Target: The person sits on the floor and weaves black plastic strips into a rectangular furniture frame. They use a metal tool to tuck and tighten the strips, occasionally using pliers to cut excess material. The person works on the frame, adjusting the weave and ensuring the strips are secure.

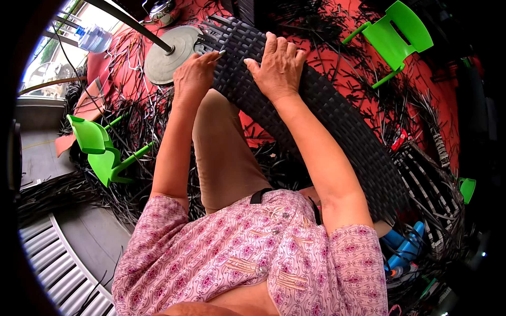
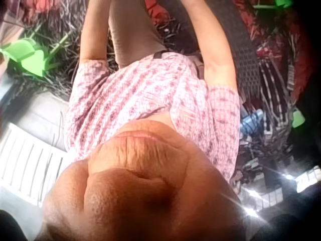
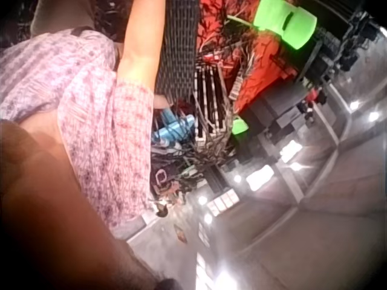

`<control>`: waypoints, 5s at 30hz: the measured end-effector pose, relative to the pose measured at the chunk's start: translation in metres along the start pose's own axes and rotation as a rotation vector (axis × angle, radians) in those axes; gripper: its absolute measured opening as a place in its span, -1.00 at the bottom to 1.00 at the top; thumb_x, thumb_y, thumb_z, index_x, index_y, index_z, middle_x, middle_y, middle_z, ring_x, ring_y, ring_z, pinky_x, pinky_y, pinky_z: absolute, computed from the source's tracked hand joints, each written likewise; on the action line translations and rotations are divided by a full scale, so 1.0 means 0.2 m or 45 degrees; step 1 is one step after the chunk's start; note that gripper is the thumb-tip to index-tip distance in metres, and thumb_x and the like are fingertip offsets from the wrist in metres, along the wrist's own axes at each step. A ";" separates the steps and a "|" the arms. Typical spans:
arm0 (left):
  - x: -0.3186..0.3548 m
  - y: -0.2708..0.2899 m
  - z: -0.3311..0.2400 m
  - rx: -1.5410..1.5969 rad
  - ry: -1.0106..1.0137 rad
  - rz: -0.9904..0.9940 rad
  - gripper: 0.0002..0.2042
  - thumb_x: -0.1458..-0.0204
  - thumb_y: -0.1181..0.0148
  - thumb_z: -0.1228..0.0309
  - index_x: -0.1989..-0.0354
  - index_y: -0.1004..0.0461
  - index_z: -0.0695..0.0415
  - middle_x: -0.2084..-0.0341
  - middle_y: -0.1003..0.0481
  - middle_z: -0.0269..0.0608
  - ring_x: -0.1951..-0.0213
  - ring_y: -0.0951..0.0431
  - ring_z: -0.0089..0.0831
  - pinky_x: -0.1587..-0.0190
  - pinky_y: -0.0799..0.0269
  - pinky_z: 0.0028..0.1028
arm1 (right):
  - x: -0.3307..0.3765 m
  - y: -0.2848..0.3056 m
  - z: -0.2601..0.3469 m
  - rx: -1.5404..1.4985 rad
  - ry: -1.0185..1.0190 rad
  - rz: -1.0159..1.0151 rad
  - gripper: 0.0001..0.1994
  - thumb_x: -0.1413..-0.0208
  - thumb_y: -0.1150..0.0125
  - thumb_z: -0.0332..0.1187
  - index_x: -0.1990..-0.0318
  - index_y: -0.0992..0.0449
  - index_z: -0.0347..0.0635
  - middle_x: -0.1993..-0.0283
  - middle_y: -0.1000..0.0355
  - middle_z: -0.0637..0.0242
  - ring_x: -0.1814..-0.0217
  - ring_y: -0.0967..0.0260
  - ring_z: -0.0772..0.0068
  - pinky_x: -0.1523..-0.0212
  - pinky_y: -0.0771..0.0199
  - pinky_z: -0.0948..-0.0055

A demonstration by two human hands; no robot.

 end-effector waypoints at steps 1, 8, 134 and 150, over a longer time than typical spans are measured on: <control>0.00 0.00 0.02 0.007 0.000 -0.020 -0.76 -0.21 -0.14 0.20 0.00 -0.63 -0.19 0.33 -0.55 -0.22 0.22 -0.61 -0.15 0.20 -0.49 -0.21 | 0.00 0.00 0.01 -0.006 0.014 -0.013 -0.20 0.00 -0.32 0.20 -0.28 -0.27 -0.14 -0.05 -0.37 0.27 -0.10 -0.29 0.20 -0.11 -0.18 0.14; 0.06 0.01 0.04 -0.024 -0.095 0.013 -0.76 -0.22 -0.11 0.20 0.00 -0.63 -0.19 0.37 -0.53 -0.17 0.24 -0.60 -0.13 0.21 -0.48 -0.18 | 0.02 0.02 0.02 0.053 -0.019 0.000 -0.21 0.00 -0.31 0.20 -0.26 -0.28 -0.13 -0.01 -0.39 0.26 -0.08 -0.31 0.18 -0.07 -0.20 0.10; -0.14 0.19 0.58 0.694 -0.172 -0.183 -0.67 -0.25 -0.14 0.22 -0.04 -0.60 0.16 0.03 -0.58 -0.15 -0.03 -0.55 -0.28 -0.12 -0.39 -0.37 | 2.15 1.72 -2.02 -1.942 -1.231 -0.897 -0.75 -0.29 -0.20 -0.29 -0.05 -0.54 -0.14 0.13 -0.58 0.26 0.14 -0.55 0.35 0.30 -0.50 0.48; -0.44 -0.12 0.80 0.169 -0.537 -0.089 -0.67 -0.32 0.01 0.23 0.00 -0.56 0.21 0.10 -0.53 0.00 0.07 -0.49 -0.07 0.00 -0.39 -0.24 | 2.38 1.24 -1.82 -1.557 -1.892 -0.411 -0.70 -0.28 -0.18 -0.22 -0.08 -0.54 -0.13 0.29 -0.58 0.33 0.42 -0.53 0.49 0.54 -0.31 0.63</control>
Point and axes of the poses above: each hand's wrist, its own x-axis away from the middle knuckle, its own y-axis out of the back of the hand, z = x × y, the point moved 6 cm from there along -x, towards the middle knuckle
